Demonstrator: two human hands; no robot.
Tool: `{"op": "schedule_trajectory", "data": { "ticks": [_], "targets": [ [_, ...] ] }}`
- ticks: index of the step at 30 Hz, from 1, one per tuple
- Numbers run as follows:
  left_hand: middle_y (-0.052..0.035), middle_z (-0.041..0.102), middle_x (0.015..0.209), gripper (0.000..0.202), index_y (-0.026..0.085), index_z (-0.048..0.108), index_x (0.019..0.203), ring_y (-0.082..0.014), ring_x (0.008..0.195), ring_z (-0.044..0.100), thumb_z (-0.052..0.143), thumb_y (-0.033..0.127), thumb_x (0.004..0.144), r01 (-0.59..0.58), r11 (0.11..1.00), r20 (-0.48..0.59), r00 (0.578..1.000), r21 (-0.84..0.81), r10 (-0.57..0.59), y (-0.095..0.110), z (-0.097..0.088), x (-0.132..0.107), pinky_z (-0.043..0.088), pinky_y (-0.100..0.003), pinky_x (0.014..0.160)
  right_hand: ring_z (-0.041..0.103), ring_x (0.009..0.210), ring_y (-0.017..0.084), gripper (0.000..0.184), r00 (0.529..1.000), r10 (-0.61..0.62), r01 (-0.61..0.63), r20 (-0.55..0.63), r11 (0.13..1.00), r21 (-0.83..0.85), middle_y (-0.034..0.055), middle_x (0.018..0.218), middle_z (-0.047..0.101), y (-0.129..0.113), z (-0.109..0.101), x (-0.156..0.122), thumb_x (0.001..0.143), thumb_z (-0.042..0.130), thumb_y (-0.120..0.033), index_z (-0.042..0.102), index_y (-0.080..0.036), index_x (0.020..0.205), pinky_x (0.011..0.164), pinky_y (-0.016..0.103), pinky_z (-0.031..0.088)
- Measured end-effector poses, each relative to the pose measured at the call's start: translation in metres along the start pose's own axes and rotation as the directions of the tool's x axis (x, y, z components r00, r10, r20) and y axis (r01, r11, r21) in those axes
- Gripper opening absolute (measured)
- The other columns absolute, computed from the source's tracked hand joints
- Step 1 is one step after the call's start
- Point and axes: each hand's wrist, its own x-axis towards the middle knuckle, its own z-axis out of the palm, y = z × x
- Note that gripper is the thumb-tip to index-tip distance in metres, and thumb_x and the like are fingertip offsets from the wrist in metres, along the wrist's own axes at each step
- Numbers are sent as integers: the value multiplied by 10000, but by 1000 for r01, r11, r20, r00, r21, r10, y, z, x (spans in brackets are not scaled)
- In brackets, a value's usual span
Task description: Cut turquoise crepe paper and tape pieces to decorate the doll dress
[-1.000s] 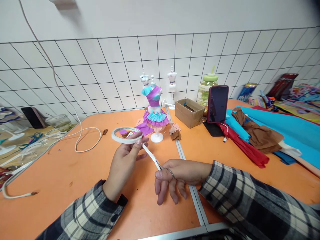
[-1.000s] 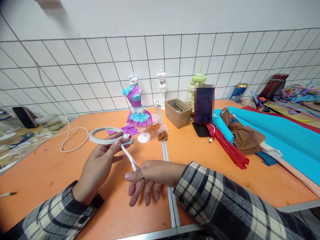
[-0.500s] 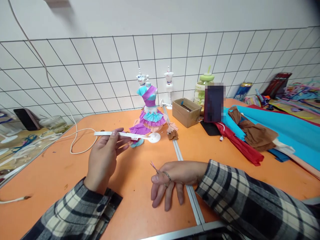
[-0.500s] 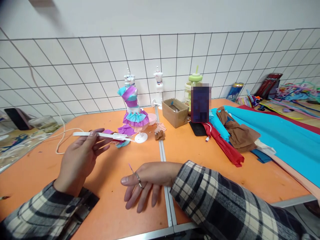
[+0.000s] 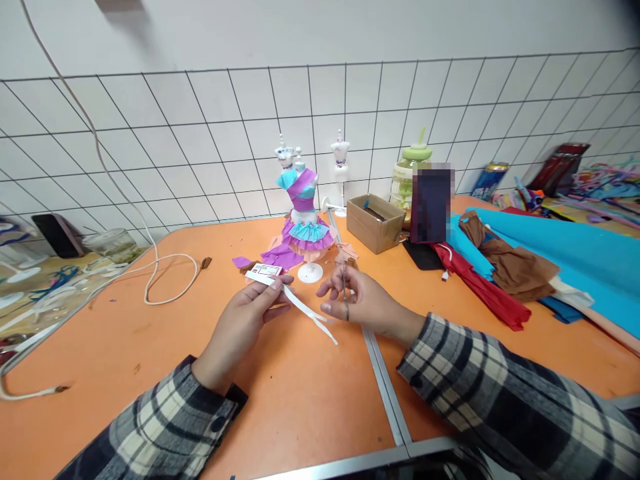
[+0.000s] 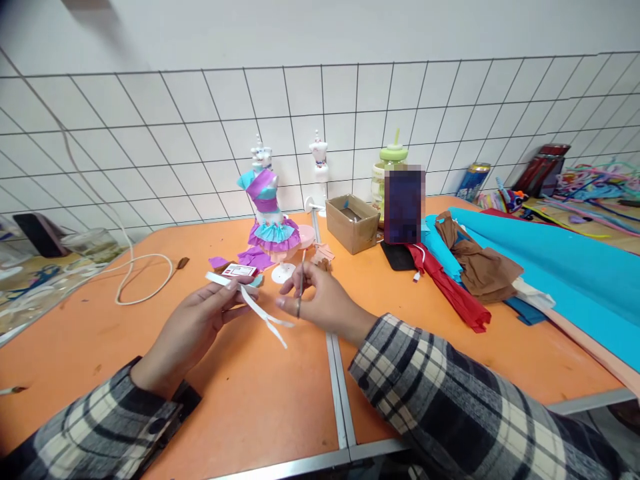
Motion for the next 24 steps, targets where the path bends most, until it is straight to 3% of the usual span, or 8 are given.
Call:
{"op": "schedule_trajectory", "data": {
  "ticks": [4, 9, 12, 15, 19, 24],
  "targets": [
    [-70, 709, 926, 464, 147, 688, 1077, -242, 957, 661, 701, 511, 790, 46, 999, 13, 999, 12, -46, -2, 3, -1, 528, -360, 857, 552, 756, 125, 401, 977, 147, -147, 153, 989, -9, 34, 948, 653, 4, 8, -3, 685, 759, -288, 374, -212, 769, 688, 265, 446],
    [-75, 720, 900, 514, 149, 680, 1100, -236, 927, 675, 695, 549, 777, 78, 995, -17, 997, 55, -77, -1, 3, -1, 530, -313, 786, 473, 626, 99, 367, 969, 211, -206, 125, 977, -53, -21, 756, 584, 6, 16, -4, 684, 742, -265, 382, -209, 732, 586, 230, 372],
    [-65, 724, 945, 555, 213, 621, 1220, -222, 869, 693, 642, 585, 808, 61, 995, -54, 997, 85, -57, 1, 3, -1, 535, -312, 740, 466, 606, 95, 399, 959, 242, -246, 151, 969, 11, -54, 669, 504, 5, 19, -5, 656, 778, -276, 389, -209, 712, 570, 220, 348],
    [-65, 716, 1007, 627, 254, 501, 1318, -242, 896, 706, 721, 490, 780, 80, 997, 44, 996, 8, -80, 2, 5, -4, 546, -356, 776, 477, 595, 93, 426, 945, 261, -283, 197, 955, 93, -66, 643, 478, 4, 21, -6, 651, 790, -285, 375, -213, 710, 563, 216, 337],
    [-62, 714, 952, 714, 229, 424, 1257, -255, 929, 710, 843, 258, 680, 146, 984, 237, 964, -103, -118, -3, 13, -8, 528, -391, 856, 437, 574, 76, 348, 936, 273, -300, 223, 949, 97, -72, 642, 464, 3, 23, -9, 694, 728, -235, 382, -209, 717, 554, 209, 320],
    [-42, 696, 872, 587, 205, 463, 1133, -224, 827, 704, 840, 243, 684, 115, 987, 226, 970, -116, -86, -10, 18, -9, 515, -367, 803, 455, 591, 74, 268, 930, 245, -243, 273, 969, -41, -54, 701, 530, 3, 25, -13, 711, 707, -253, 448, -195, 751, 560, 207, 343]
  ]
}}
